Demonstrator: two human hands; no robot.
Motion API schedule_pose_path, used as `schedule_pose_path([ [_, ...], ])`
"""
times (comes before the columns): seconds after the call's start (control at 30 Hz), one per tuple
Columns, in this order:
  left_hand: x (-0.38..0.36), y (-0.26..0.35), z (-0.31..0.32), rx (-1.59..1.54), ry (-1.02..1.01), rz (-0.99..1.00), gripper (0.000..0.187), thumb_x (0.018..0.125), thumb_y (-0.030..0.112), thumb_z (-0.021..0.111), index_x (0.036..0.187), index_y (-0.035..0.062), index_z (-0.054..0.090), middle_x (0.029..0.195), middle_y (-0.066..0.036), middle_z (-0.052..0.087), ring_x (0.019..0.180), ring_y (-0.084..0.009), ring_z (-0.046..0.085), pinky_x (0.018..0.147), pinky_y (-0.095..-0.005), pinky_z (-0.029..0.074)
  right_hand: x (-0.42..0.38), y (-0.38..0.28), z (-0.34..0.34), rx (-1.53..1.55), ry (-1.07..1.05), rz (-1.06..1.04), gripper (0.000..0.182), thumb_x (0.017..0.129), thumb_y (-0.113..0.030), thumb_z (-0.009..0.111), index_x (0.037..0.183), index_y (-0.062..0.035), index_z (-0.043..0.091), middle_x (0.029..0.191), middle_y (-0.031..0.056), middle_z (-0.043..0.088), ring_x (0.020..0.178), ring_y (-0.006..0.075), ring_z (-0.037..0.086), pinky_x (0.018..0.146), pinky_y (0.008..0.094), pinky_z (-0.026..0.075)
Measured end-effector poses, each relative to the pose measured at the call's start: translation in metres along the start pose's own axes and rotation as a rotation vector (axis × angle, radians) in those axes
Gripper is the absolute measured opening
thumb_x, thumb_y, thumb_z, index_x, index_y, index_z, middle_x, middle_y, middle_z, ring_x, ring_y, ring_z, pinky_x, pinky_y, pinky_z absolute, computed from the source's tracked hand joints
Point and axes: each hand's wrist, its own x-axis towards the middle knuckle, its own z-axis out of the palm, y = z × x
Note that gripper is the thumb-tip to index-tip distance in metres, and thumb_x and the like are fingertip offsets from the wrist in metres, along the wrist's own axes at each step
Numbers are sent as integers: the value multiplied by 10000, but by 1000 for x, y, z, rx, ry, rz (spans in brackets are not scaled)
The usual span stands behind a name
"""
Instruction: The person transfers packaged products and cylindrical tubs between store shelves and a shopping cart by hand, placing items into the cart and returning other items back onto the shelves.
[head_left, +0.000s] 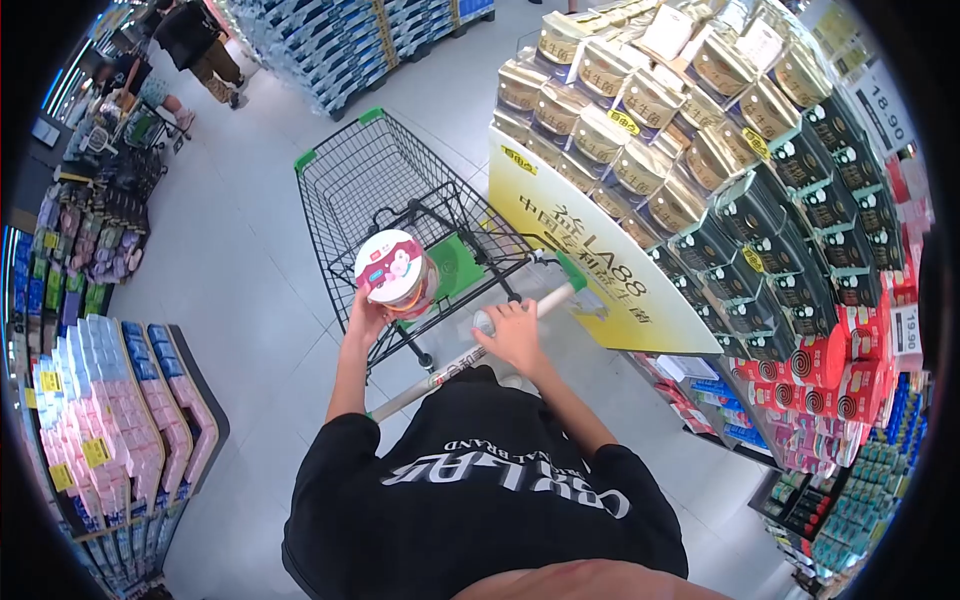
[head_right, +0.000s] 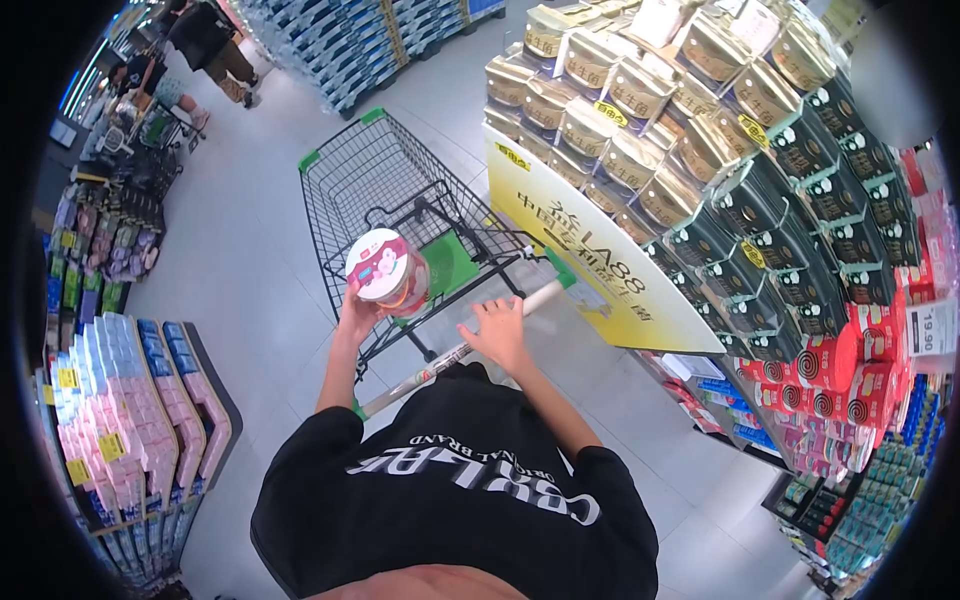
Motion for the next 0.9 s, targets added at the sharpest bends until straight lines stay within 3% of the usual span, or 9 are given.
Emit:
schedule_pose_path([
  [0.13,-40,14,30,-28,-204,27,684,782,544,629,1288,121,449,1157,-61,574,933,-195,569,601,-309,445,10,-4,-28,322,0,-100,824,682,-397,762,1361,-89,413,1308,143,472,1210,317,451,1030,442,308],
  [0.2,-59,23,54,-5,-348,-26,748,744,578,660,1292,115,449,1186,-53,562,1014,-188,543,697,-312,447,26,-14,-61,443,-12,-215,1045,627,-339,831,1456,-79,250,1440,173,329,1299,358,368,1075,444,297],
  [0.3,-89,23,94,104,-403,-57,786,818,690,495,1348,115,414,1262,-63,535,1040,-186,538,717,-315,447,39,-28,-90,756,-76,-185,1205,531,-318,894,1471,-67,185,1471,212,263,1337,367,319,1115,411,266],
  [0.33,-93,22,99,144,-418,-93,798,839,718,443,1361,115,401,1278,-65,527,1047,-187,536,725,-318,447,39,-25,-90,996,-127,-157,1309,469,-327,925,1472,-37,135,1456,213,289,1339,311,328,1105,387,281],
  [0.4,-106,28,113,456,-485,-27,854,869,757,202,1418,113,315,1362,-77,461,1161,-201,491,823,-348,442,25,-6,-83,1090,-34,-95,1333,450,-318,942,1460,-10,129,1424,201,333,1323,266,344,1094,373,295],
  [0.57,-94,0,156,465,-301,346,758,932,665,210,1419,94,315,1373,-108,462,1268,-228,451,998,-362,416,-12,5,-82,1467,51,173,1147,615,-442,860,1438,-14,185,1379,134,405,1280,208,386,1073,358,309],
  [0.7,-88,-8,182,-21,-463,21,663,974,574,255,1346,46,406,1271,-126,561,1105,-208,590,951,-366,481,-33,-33,-123,1404,177,156,1024,714,-431,797,1432,-14,198,1361,125,420,1273,195,390,1075,356,301],
  [0.83,-105,-24,193,-27,-502,-14,656,976,571,247,1336,51,420,1272,-133,556,1114,-222,586,947,-376,485,-53,-28,-123,1265,222,116,973,824,-502,665,1466,3,136,1398,136,376,1293,203,358,1087,354,268],
  [0.9,-105,-34,192,-50,-493,-54,661,975,573,243,1335,47,421,1270,-138,557,1108,-223,589,944,-377,487,-61,-29,-120,1344,264,141,883,834,-396,690,1429,18,186,1351,138,418,1254,194,401,1071,350,298],
])
